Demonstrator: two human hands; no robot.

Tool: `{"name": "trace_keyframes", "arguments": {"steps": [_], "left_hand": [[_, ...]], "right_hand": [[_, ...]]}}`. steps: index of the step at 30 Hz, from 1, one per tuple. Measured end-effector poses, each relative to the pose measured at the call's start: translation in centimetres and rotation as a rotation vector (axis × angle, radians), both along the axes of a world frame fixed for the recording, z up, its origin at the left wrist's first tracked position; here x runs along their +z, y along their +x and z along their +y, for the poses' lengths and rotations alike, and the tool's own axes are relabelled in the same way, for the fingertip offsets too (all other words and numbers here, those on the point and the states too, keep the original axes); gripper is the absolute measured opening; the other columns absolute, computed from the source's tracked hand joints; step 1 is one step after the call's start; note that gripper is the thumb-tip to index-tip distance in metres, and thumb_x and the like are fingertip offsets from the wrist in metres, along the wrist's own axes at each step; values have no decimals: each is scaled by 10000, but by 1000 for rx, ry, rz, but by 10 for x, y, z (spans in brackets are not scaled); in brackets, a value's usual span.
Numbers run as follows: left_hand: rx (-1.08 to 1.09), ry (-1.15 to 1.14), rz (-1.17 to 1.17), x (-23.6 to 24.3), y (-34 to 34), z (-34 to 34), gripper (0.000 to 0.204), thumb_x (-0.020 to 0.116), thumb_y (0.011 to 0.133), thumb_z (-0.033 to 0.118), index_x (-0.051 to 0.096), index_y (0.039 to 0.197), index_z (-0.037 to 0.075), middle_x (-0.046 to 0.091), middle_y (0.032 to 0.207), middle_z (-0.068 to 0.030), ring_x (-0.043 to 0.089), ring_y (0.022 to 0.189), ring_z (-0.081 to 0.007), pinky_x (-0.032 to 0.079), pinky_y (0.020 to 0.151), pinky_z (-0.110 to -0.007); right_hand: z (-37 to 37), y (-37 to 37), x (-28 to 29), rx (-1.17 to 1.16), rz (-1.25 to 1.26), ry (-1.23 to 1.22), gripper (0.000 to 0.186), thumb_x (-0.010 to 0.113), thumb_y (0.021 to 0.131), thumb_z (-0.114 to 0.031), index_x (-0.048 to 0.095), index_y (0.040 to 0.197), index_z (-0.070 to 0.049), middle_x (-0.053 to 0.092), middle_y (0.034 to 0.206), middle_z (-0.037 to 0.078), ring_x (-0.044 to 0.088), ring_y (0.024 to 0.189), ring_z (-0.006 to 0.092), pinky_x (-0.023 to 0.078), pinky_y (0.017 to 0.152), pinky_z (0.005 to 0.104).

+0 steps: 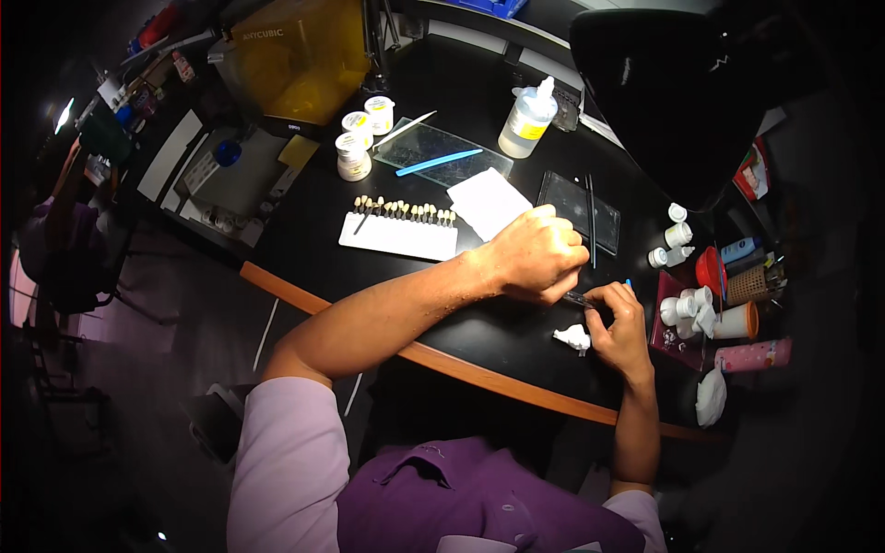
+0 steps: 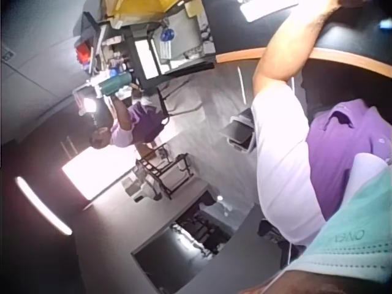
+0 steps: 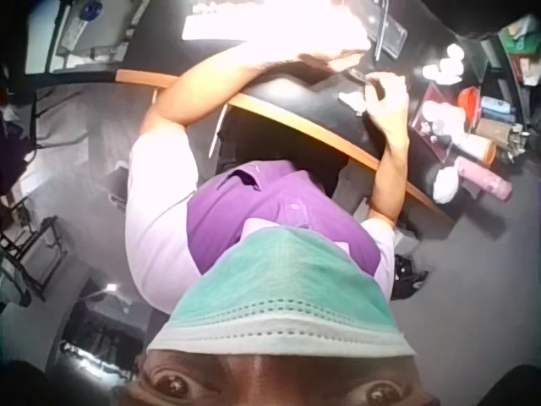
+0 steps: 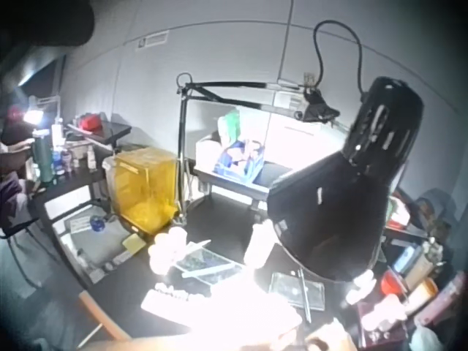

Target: The person handles a dental model and a prosthetic arch, aligns them, and uses a pen to mark specific locations on the dental model and prosthetic. They then pick up a small tool to work on the marked surface and select a replacement tooth from a shade guide to fit onto the model.

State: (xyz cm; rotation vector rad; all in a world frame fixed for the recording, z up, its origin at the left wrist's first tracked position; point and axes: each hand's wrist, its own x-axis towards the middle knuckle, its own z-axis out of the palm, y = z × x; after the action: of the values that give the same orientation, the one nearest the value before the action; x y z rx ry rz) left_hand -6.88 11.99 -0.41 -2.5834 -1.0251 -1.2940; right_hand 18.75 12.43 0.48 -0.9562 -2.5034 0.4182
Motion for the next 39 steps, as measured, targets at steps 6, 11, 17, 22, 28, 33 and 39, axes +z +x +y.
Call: {"name": "trace_keyframes", "arguments": {"steps": [6, 11, 17, 22, 28, 33, 39], "left_hand": [[72, 82, -44, 5, -10, 9, 141, 729, 755, 187, 665, 714, 68, 641, 683, -92, 651, 684, -294, 496, 686, -425], [46, 20, -138, 3, -14, 13, 164, 728, 734, 207, 667, 689, 61, 660, 668, -118, 680, 653, -327, 550, 658, -436], [57, -46, -154, 6, -12, 8, 206, 700, 779, 227, 643, 667, 63, 644, 633, -142, 676, 609, -349, 551, 604, -457], [69, -48, -198, 4, -13, 10, 212, 668, 793, 243, 649, 685, 62, 646, 638, -146, 672, 611, -361, 542, 596, -460], [107, -91, -159, 5, -12, 11, 270, 653, 773, 327, 702, 704, 71, 705, 694, -156, 714, 659, -379, 580, 607, -475], [61, -4, -226, 2, -3, 9, 209, 679, 758, 267, 657, 693, 70, 656, 656, -136, 688, 625, -341, 553, 581, -451], [22, 69, -106, 3, 0, -4, 222, 703, 784, 285, 648, 678, 98, 653, 645, -104, 690, 608, -311, 558, 566, -440]], "right_hand": [[-1, -3, 3, -27, 72, -41, 219, 659, 789, 32, 751, 988, 27, 695, 941, 163, 680, 911, 334, 528, 848, 412], [-5, -3, 9, -33, 20, -82, 296, 624, 776, 26, 762, 1037, 42, 702, 964, 175, 715, 913, 308, 573, 858, 393], [-12, -1, 22, -9, -39, 43, 290, 663, 782, 6, 756, 1055, 29, 687, 974, 174, 701, 920, 347, 559, 831, 419], [-32, 0, 47, -21, -34, 110, 249, 707, 810, 2, 753, 1054, 19, 686, 986, 171, 694, 927, 349, 553, 838, 424], [-68, 29, 45, -208, 98, 145, 174, 710, 833, 29, 752, 1001, 17, 701, 945, 151, 705, 886, 280, 549, 825, 366], [-72, 39, 32, -222, 195, 124, 132, 705, 806, 73, 755, 909, 6, 694, 890, 127, 696, 807, 246, 545, 736, 333], [-9, -38, 91, 190, 191, 266, 159, 685, 766, 102, 720, 890, 9, 690, 838, 125, 677, 782, 258, 540, 730, 361]]}}
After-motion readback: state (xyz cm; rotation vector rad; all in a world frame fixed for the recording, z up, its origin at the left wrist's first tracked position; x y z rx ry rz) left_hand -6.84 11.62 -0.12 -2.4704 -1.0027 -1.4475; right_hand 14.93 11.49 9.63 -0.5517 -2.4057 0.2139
